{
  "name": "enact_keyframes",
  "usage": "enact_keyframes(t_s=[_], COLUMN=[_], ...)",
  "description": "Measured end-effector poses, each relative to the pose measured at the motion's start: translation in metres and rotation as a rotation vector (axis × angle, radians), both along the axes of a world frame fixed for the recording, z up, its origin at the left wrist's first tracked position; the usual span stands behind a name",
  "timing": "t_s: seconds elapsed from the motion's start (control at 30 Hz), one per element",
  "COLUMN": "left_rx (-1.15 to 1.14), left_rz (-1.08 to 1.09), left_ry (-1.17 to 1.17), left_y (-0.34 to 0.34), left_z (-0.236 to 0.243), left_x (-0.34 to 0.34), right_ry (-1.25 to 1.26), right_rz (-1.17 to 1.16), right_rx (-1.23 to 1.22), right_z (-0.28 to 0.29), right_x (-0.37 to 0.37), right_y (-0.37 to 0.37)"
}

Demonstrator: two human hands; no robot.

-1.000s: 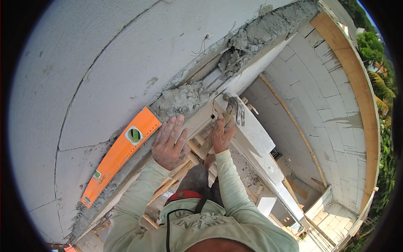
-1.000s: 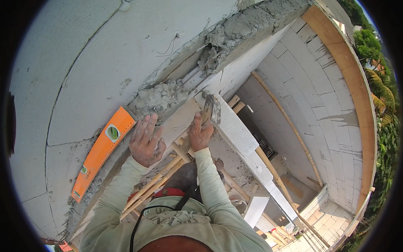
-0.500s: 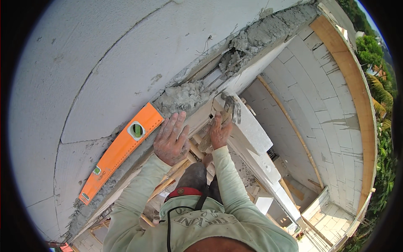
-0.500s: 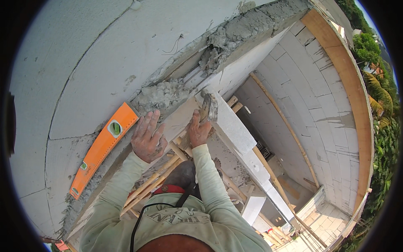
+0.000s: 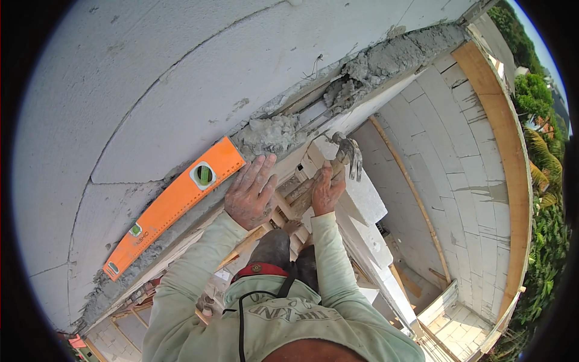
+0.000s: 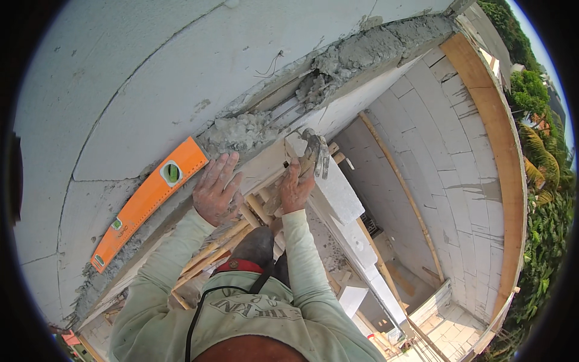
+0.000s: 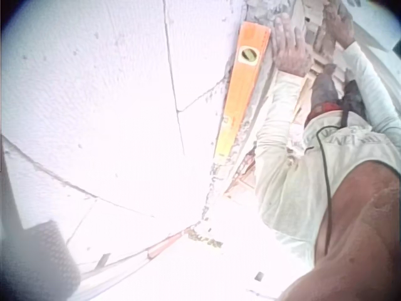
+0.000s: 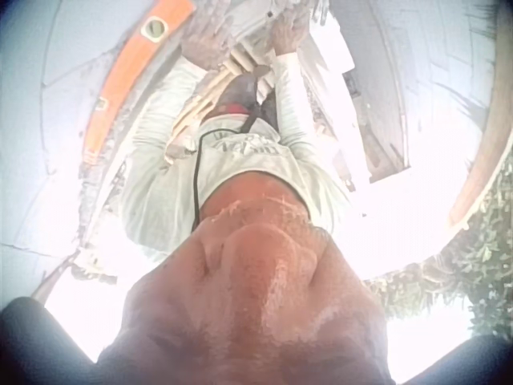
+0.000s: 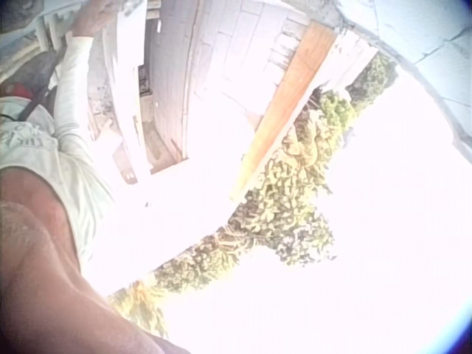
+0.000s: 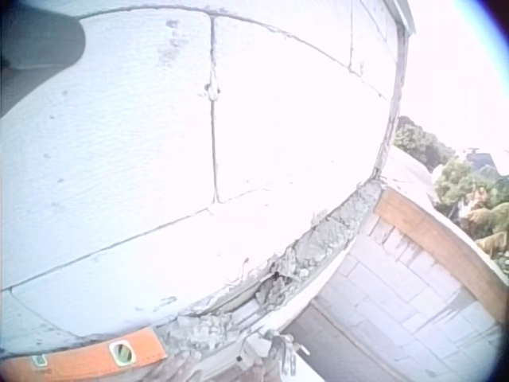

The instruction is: The person applies mortar to a brick with a trowel and places it on a wall, then hammers a wooden support into place and checks the alignment with a level.

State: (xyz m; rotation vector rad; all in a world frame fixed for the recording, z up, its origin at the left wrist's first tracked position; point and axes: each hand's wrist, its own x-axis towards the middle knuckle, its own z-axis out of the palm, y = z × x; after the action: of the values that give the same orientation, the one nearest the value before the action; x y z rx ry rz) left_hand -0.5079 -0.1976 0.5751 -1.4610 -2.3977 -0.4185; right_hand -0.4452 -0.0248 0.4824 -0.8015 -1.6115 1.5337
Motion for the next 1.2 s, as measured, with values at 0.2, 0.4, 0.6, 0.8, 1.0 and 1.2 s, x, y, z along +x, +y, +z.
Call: enact_keyframes(t_s=[0.2, 0.4, 0.6, 0.8, 1.0, 1.2], left_rx=[0.013, 0.056, 0.048, 0.061, 0.059, 0.051], left_rz=[-0.008, -0.026, -0.03, -0.069, -0.106, -0.109], left_ry=[-0.012, -0.021, -0.022, -0.037, 0.004, 0.033], left_y=[0.0, 0.0, -0.005, -0.002, -0.002, 0.005], left_z=[-0.001, -0.002, 0.0, -0.006, -0.009, -0.006], left_x=[-0.001, 0.0, 0.002, 0.0, -0.007, -0.006], right_ry=[-0.101, -0.201, -0.061, -0.132, -0.616, -0.924], right_rz=[0.086, 0.145, 0.131, 0.154, 0.363, 0.404], right_rx=[0.044, -0.007, -0.254, -0.296, 0.161, 0.217], right_z=[0.002, 0.011, 0.011, 0.039, 0.014, 0.033], right_x=[0.0, -0.003, 0.003, 0.021, 0.125, 0.272], right_y=[0.003, 0.007, -0.001, 0.002, 0.007, 0.003])
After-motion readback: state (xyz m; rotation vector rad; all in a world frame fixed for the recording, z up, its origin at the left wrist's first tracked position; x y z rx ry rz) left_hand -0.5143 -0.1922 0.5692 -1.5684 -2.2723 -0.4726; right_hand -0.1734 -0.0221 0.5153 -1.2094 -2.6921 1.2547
